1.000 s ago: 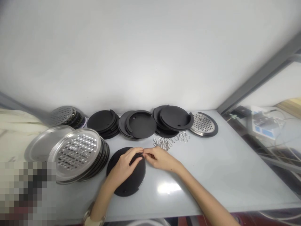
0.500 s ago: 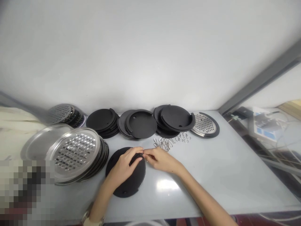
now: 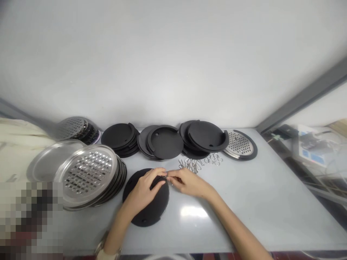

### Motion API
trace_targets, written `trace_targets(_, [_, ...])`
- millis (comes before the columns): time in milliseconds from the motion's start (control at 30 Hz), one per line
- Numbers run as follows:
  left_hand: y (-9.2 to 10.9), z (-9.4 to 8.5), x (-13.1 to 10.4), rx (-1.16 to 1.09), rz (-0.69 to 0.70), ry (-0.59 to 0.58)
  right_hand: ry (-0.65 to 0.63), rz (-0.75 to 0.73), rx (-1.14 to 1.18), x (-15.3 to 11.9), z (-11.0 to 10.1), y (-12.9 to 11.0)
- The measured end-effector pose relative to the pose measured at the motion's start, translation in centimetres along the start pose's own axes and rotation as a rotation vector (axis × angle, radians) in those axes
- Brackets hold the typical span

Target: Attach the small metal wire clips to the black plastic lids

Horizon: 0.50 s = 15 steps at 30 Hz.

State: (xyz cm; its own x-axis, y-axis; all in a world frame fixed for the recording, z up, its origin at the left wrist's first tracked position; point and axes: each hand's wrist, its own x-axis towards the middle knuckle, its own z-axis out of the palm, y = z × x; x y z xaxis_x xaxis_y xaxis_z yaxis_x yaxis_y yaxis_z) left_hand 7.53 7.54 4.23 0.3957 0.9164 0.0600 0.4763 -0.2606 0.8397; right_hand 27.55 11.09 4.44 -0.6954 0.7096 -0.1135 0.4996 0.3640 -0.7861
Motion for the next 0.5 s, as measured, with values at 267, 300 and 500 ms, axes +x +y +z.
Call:
trace_targets(267, [0.00,-0.01,0.01,0.008,-0.004,-0.008,0.019,0.021,-0.006,-0.01,0.29,0.12])
trace_targets(300, [0.01,-0.04,0.01,0.008,-0.004,-0.012,0.022,0.027,-0.004,0.00,0.35,0.14])
trace_targets(500, [-0.08,-0.16,-0.05,0.014,-0.018,-0.023,0.036,0.043,-0.011,0.06,0.67,0.03])
